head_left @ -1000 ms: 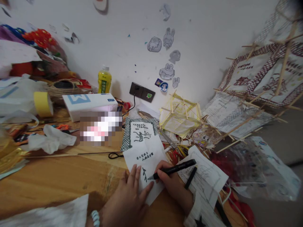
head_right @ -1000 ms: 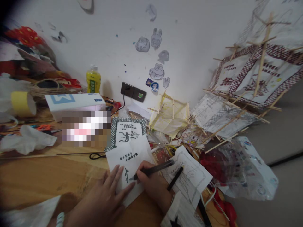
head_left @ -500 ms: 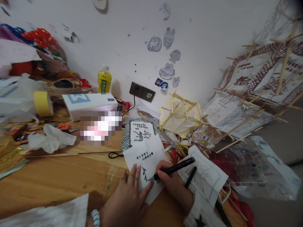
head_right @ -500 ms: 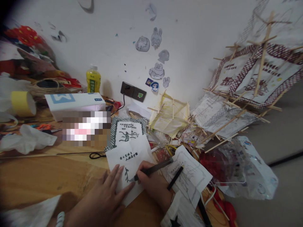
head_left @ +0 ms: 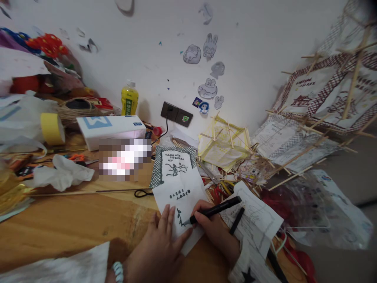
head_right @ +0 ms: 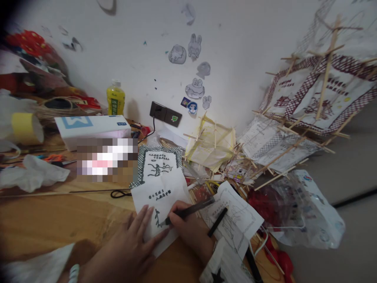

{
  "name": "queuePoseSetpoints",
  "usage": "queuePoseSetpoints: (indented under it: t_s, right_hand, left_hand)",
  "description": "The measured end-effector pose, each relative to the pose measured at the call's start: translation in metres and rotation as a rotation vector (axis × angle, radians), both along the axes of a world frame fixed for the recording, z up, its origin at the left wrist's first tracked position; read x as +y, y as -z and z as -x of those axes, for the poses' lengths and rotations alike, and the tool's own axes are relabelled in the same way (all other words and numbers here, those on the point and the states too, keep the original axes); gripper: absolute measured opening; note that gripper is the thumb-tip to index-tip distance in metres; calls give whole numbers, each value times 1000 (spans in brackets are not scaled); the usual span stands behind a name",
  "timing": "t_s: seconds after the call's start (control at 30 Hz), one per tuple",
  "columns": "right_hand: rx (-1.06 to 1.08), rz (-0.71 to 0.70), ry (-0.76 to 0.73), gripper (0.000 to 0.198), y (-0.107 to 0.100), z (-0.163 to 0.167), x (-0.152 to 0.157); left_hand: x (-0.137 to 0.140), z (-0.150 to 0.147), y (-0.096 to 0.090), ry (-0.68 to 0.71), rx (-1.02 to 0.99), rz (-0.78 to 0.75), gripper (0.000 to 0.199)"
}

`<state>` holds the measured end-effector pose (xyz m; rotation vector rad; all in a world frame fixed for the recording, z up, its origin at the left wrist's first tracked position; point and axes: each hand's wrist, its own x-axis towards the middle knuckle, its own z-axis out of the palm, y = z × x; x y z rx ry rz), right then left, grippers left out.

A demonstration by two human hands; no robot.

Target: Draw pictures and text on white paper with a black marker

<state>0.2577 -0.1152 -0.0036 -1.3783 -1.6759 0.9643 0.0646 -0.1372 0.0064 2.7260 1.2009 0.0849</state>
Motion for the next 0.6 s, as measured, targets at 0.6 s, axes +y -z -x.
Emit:
queuePoseSetpoints:
  t_s: [0.6]
  right_hand:
    - [164, -117, 148, 16, 8, -3, 5]
  left_hand:
    - [-2, -2, 16, 41, -21, -127, 50]
